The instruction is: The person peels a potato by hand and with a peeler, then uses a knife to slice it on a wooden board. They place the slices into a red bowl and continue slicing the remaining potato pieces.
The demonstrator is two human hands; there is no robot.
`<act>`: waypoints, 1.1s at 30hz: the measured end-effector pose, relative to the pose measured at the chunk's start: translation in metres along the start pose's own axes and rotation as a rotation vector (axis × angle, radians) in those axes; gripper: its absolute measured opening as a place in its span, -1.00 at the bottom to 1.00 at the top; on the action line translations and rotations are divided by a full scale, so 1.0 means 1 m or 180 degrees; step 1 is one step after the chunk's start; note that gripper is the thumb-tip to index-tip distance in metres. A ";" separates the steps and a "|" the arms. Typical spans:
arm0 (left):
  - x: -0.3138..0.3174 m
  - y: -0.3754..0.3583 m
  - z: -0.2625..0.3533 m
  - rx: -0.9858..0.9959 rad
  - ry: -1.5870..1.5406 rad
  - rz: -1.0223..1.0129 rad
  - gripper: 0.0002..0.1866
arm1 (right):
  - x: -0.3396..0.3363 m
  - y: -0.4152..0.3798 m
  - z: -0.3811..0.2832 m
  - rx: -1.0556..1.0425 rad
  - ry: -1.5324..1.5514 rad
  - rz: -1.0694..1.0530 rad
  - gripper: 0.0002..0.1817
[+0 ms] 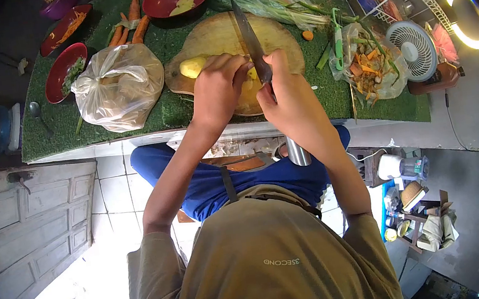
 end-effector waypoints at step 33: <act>0.000 -0.002 0.001 0.0149 -0.0054 0.0170 -0.89 | 0.003 0.002 0.005 0.0078 -0.0083 0.0048 -0.52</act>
Point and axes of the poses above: each hand's wrist, its own y-axis towards the middle knuckle, its own x-axis out of the palm, z = x × y, the point moved 3 cm from there along y, towards the middle knuckle
